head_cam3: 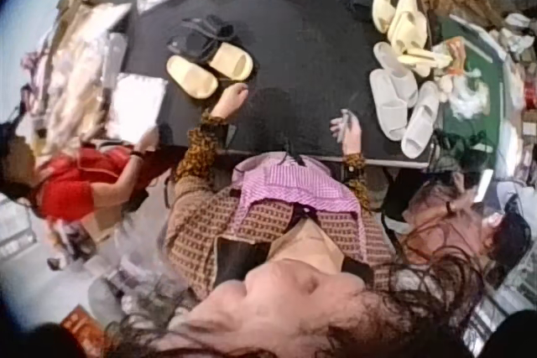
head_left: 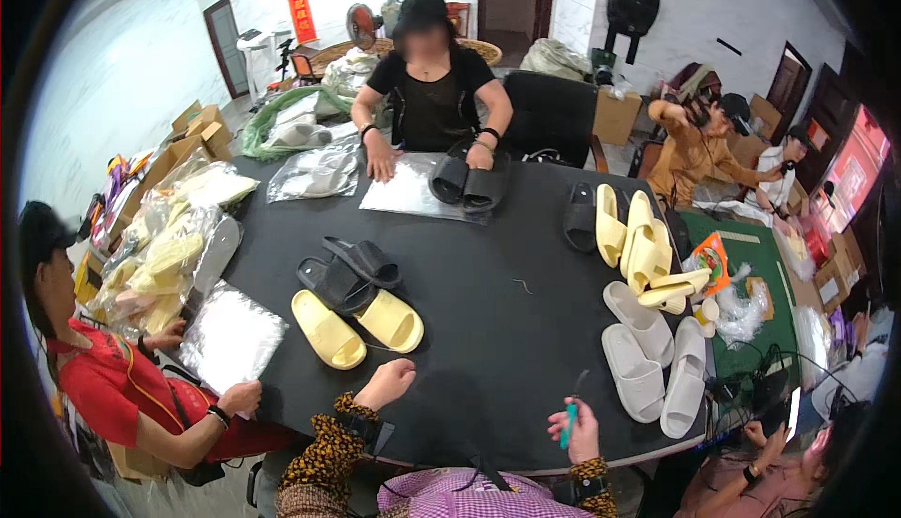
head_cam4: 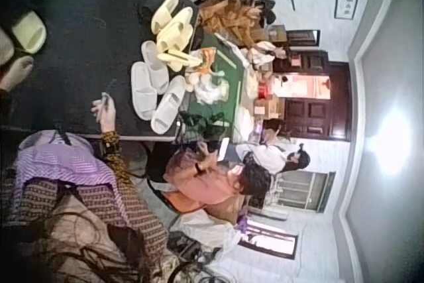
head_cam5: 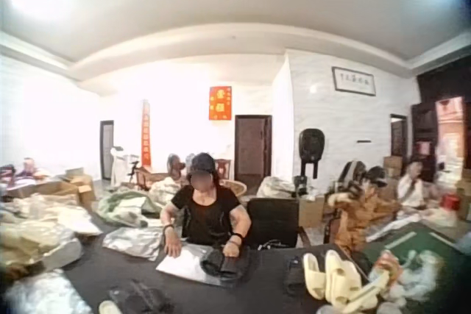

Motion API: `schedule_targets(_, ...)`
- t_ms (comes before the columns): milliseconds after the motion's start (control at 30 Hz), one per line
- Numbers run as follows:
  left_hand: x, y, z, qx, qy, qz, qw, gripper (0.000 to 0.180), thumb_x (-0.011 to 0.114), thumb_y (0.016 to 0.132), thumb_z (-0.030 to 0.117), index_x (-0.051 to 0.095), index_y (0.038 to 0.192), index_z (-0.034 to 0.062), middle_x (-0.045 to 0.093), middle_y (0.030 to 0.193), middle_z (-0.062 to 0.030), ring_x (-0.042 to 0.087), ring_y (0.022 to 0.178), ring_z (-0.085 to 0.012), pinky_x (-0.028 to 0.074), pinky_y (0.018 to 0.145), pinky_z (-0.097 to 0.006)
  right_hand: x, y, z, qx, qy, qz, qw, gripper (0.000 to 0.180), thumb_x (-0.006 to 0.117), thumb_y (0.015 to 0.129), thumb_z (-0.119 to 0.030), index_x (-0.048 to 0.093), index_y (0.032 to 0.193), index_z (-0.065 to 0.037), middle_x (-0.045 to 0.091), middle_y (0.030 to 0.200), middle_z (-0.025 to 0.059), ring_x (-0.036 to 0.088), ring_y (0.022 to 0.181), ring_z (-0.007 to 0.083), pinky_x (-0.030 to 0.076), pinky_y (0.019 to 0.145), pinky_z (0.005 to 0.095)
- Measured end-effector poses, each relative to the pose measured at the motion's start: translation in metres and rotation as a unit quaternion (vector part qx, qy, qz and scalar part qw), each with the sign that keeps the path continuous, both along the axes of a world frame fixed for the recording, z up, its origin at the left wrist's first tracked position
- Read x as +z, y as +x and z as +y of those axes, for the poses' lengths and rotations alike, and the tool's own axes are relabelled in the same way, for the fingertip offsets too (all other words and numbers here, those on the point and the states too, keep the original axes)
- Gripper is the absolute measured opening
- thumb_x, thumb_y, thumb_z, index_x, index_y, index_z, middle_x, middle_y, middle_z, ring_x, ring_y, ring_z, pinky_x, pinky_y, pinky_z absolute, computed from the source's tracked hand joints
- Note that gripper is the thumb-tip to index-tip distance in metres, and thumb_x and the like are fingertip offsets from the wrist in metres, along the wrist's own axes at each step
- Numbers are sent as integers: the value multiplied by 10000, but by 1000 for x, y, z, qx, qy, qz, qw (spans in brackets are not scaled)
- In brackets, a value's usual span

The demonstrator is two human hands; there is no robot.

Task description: The recorder trims excess material from rubber slippers using scissors in a manufacturing workshop.

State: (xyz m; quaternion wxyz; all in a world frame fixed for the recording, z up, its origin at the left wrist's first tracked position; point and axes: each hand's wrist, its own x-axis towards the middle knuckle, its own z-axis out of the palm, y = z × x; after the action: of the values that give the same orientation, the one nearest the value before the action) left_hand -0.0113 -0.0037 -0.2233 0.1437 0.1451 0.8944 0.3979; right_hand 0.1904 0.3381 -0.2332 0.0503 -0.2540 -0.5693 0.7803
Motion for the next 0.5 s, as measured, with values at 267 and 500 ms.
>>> schedule_targets(267,-51,4,-84,167,-17,133,977,218,617,770,120,623,932,-26,617,928,-225,582,929,-376,473,818,-419,6,-22,-42,243,89,0,966,413,525,870,-28,383,1249,57,617,859,122,593,747,136,516,707,281)
schedule_targets(500,-48,-36,-97,213,-28,247,945,237,567,768,57,574,992,-23,589,983,-207,565,926,-378,456,827,-431,5,-8,-39,254,161,-26,954,429,519,864,-22,367,1256,63,614,860,122,589,743,151,509,703,295)
